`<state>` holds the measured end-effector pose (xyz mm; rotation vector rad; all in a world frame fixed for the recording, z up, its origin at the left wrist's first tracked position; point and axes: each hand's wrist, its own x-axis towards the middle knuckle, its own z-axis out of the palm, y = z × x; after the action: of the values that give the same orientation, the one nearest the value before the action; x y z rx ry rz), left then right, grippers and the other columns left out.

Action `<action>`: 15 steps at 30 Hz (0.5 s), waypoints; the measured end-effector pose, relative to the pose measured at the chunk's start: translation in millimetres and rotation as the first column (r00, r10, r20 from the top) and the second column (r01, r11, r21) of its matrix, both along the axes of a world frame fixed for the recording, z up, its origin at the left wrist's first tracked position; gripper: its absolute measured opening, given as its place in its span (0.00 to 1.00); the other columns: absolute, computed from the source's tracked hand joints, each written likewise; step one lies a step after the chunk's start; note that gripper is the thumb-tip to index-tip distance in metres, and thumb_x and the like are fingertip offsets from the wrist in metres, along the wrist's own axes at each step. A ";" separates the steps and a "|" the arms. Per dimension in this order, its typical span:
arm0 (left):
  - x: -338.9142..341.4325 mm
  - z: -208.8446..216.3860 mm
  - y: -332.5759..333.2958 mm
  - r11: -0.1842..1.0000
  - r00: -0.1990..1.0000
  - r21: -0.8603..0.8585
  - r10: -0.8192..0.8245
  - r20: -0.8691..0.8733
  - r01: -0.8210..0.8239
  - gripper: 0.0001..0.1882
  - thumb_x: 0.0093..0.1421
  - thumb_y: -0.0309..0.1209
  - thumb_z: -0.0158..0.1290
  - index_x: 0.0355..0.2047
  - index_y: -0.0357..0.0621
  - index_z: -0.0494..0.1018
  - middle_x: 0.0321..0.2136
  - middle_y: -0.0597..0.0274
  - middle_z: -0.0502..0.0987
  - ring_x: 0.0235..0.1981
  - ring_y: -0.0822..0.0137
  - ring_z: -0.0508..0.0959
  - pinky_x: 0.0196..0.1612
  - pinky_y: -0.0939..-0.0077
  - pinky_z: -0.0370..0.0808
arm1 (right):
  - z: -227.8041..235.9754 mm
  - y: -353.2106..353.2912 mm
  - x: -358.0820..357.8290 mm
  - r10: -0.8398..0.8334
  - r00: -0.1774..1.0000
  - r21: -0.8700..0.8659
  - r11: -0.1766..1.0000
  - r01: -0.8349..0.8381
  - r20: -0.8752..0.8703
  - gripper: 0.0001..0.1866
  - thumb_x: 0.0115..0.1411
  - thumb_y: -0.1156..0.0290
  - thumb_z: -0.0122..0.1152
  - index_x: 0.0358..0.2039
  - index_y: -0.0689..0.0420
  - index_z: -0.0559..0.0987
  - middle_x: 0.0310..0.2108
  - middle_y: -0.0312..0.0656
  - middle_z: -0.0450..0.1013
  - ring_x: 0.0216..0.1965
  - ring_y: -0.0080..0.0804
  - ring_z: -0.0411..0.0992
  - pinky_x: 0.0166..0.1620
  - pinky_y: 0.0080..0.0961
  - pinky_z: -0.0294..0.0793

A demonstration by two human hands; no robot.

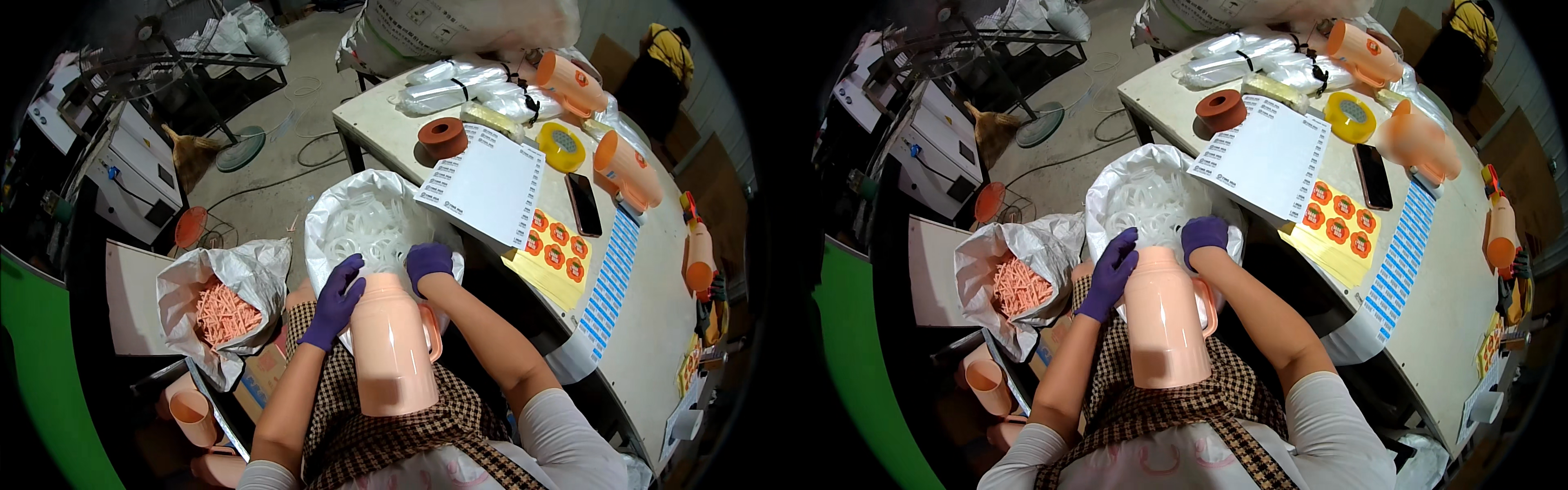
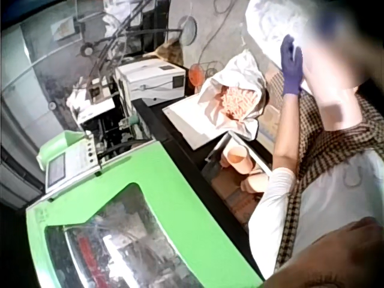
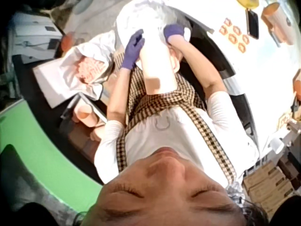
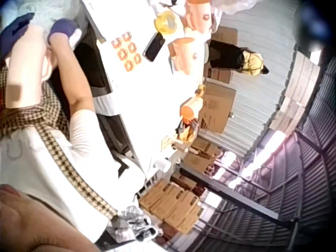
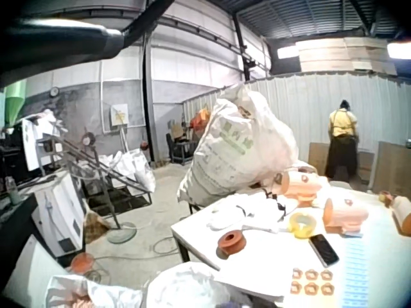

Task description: The recorder assembles thermos bottles by inserting orange caps and white plastic rings into pink thermos bodies and applying orange stickers.

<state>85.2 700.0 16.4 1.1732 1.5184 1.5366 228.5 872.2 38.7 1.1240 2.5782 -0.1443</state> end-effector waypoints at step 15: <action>46.2 143.4 -22.9 0.969 0.859 0.153 -0.092 -0.504 0.193 0.14 0.55 0.20 0.60 0.43 0.37 0.77 0.44 0.50 0.80 0.47 0.55 0.80 0.53 0.63 0.75 | 87.1 -48.0 119.5 -0.036 0.951 0.073 0.995 0.061 -0.307 0.20 0.61 0.65 0.61 0.53 0.49 0.71 0.42 0.43 0.75 0.40 0.41 0.77 0.38 0.39 0.78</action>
<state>131.4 677.1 159.9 1.8675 1.5657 1.3711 348.1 824.2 125.8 1.2852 2.8502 -0.2439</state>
